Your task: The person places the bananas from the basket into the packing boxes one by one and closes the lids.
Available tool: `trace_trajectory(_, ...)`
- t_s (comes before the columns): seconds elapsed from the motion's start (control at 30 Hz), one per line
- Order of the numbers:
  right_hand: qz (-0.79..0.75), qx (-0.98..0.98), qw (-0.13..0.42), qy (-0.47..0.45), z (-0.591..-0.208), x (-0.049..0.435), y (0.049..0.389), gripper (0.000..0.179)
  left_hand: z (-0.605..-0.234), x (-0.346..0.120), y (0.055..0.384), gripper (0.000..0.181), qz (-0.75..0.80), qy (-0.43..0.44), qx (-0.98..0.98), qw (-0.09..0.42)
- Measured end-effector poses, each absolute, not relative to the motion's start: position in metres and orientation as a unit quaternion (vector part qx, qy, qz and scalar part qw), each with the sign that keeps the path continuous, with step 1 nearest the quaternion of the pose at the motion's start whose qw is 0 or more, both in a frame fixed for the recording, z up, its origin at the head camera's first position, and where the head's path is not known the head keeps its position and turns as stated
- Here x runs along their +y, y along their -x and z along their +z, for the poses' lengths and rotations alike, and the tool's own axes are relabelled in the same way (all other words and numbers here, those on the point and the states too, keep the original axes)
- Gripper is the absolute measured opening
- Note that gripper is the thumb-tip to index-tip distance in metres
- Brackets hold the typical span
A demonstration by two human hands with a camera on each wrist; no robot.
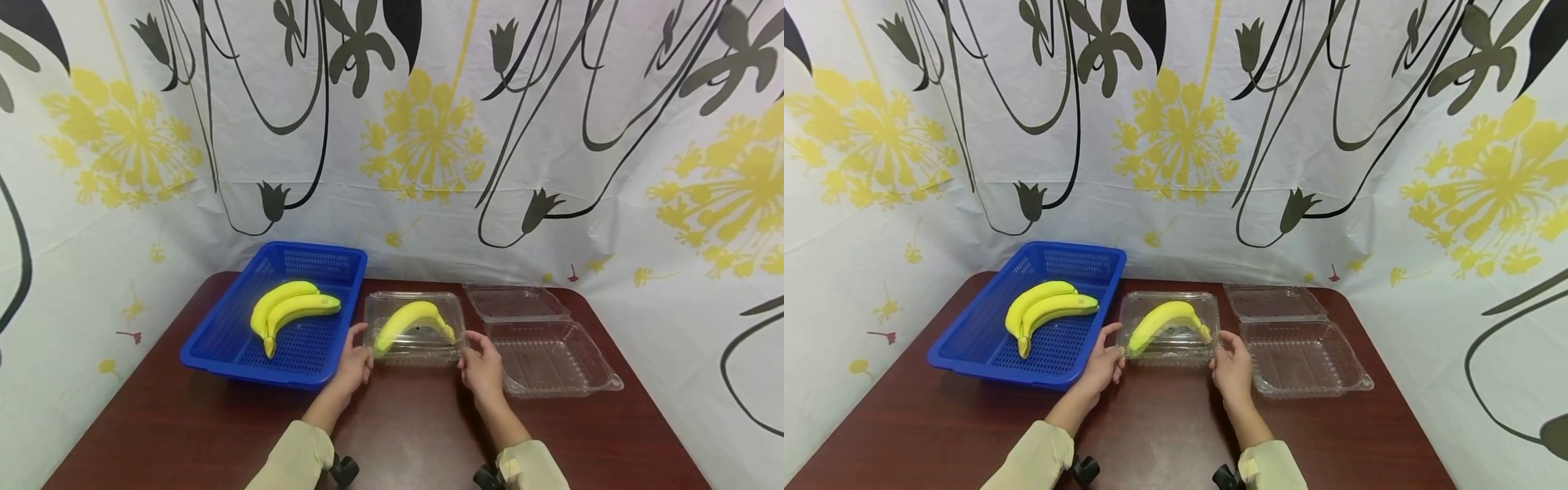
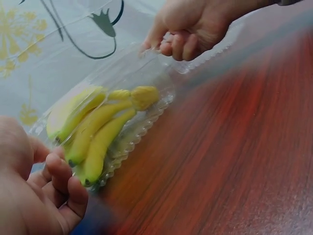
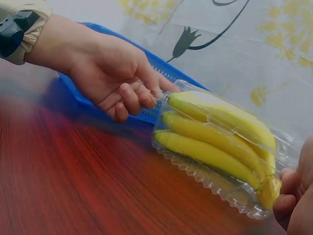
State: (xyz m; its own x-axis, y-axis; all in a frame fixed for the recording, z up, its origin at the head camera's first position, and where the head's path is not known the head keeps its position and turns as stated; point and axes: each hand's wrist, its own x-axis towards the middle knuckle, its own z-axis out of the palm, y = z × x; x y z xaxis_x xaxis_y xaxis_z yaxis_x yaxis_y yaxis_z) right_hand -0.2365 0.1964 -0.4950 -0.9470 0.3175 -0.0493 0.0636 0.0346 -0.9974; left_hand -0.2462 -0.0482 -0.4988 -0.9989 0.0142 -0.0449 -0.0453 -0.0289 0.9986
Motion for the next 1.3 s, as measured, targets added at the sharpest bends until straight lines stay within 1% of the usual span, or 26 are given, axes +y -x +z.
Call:
trace_trajectory(0.2, 0.702, -0.694, 0.085, 0.132, -0.495, 0.196, 0.238, 0.031, -0.498, -0.045, 0.243, 0.050, 0.701, 0.013, 0.713, 0.006)
trace_trajectory(0.3, 0.717, -0.680, 0.083, 0.128, -0.494, 0.195, 0.238, 0.032, -0.497, -0.045, 0.241, 0.046, 0.696, 0.021, 0.718, -0.002)
trace_trajectory(0.7, 0.747, -0.654, 0.072, 0.098, -0.479, 0.193, 0.221, 0.043, -0.492, -0.041, 0.226, 0.054, 0.689, 0.026, 0.724, -0.033)
trace_trajectory(0.87, 0.723, -0.683, 0.083, 0.070, -0.472, 0.195, 0.213, 0.044, -0.487, -0.040, 0.219, 0.054, 0.685, -0.001, 0.728, -0.032)
trace_trajectory(0.97, 0.697, -0.708, 0.104, 0.048, -0.471, 0.197, 0.210, 0.043, -0.482, -0.040, 0.214, 0.053, 0.679, -0.018, 0.733, -0.030)
trace_trajectory(1.07, 0.660, -0.738, 0.139, 0.020, -0.471, 0.199, 0.208, 0.041, -0.477, -0.040, 0.210, 0.052, 0.666, -0.035, 0.745, -0.032)
trace_trajectory(1.2, 0.593, -0.779, 0.204, -0.014, -0.473, 0.205, 0.207, 0.040, -0.469, -0.040, 0.206, 0.055, 0.654, -0.082, 0.751, -0.031)
trace_trajectory(1.3, 0.542, -0.798, 0.261, -0.049, -0.474, 0.210, 0.206, 0.041, -0.454, -0.041, 0.199, 0.060, 0.659, -0.123, 0.742, -0.015)
